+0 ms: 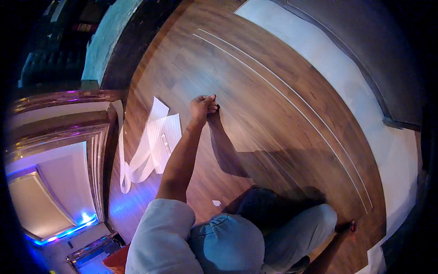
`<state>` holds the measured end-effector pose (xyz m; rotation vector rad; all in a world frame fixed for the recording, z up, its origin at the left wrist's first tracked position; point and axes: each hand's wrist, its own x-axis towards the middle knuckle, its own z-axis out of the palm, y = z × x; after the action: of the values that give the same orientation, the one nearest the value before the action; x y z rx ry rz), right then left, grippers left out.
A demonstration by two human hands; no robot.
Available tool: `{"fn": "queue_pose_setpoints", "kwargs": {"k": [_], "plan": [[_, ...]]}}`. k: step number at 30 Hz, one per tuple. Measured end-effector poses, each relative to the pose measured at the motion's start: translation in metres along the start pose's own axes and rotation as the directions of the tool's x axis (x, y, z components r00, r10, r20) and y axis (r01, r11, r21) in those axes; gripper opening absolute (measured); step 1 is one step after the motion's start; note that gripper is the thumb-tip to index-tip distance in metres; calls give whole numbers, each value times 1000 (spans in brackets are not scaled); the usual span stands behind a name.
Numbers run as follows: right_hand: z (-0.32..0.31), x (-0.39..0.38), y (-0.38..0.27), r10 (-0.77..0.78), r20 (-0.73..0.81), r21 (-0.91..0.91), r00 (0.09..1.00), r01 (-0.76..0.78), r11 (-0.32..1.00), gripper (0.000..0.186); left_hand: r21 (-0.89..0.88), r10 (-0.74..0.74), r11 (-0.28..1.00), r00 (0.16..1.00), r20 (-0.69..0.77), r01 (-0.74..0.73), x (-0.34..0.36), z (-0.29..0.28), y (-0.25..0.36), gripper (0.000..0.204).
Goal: The person marks a floor plank with a ruler and pencil, then carries the plank to a small table saw to cut a section out of it.
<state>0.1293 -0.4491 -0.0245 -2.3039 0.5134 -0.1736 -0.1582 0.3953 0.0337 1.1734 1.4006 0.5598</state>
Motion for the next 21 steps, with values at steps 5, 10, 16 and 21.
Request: {"fn": "queue_pose_setpoints", "kwargs": {"k": [5,10,16,21], "plan": [[-8,8,17,77,41,109,996,-81,991,30,-5,-11,1000,999,-34,11,1,7,-3,17],[-14,6,16,218,220,166,951,-257,952,28,-33,-9,999,998,-61,7,0,3,-3,18],[-9,-2,4,198,121,198,973,-219,955,32,-43,-20,999,997,-77,17,3,9,-4,19],[-14,4,19,167,182,239,969,-208,948,39,-67,-55,996,996,-66,51,7,10,-5,20]]}}
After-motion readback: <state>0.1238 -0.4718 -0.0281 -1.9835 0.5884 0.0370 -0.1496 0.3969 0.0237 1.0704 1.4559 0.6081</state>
